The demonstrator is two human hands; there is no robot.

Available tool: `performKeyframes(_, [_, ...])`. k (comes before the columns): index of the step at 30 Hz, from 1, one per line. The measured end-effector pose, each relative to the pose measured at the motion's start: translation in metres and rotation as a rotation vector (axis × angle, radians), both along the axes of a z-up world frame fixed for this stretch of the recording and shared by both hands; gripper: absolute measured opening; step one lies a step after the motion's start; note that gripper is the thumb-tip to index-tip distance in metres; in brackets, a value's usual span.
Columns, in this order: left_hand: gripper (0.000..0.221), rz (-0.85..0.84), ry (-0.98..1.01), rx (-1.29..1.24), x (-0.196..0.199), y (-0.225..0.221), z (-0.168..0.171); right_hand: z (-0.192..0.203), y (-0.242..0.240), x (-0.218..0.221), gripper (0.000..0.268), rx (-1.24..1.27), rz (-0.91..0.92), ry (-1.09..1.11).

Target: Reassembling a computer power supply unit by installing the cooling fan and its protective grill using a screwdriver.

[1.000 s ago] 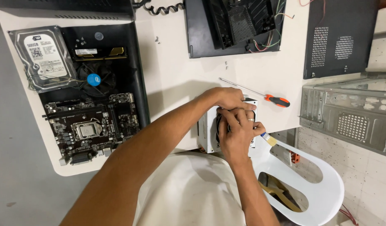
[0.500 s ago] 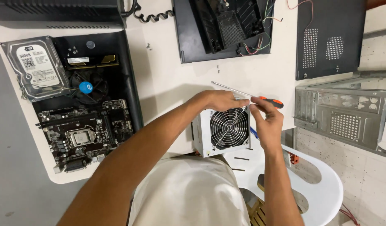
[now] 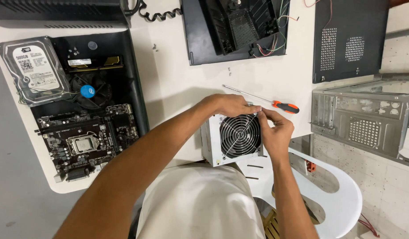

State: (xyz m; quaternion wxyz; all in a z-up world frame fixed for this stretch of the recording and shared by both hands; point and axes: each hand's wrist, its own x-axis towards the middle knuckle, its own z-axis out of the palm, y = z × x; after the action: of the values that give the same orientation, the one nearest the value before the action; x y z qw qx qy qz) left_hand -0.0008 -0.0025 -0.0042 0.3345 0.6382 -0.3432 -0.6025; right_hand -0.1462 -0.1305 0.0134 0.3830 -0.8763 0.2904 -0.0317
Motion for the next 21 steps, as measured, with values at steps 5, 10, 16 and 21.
performKeyframes(5, [0.080, 0.006, 0.005, -0.032, -0.004, -0.014, -0.025, 0.006, -0.012, 0.006, 0.019, 0.082, 0.000, 0.028])
performKeyframes(10, [0.079, -0.017, -0.008, -0.044, -0.002, -0.009, -0.021, -0.006, -0.043, 0.060, 0.016, 0.075, 0.072, 0.041])
performKeyframes(16, [0.081, -0.002, -0.007, -0.007, -0.001, -0.012, -0.012, -0.095, -0.051, 0.139, 0.017, -0.203, 0.647, 0.068])
performKeyframes(21, [0.082, -0.005, 0.067, -0.021, -0.003, -0.028, -0.052, -0.144, -0.049, 0.151, 0.013, -0.543, 0.678, 0.211])
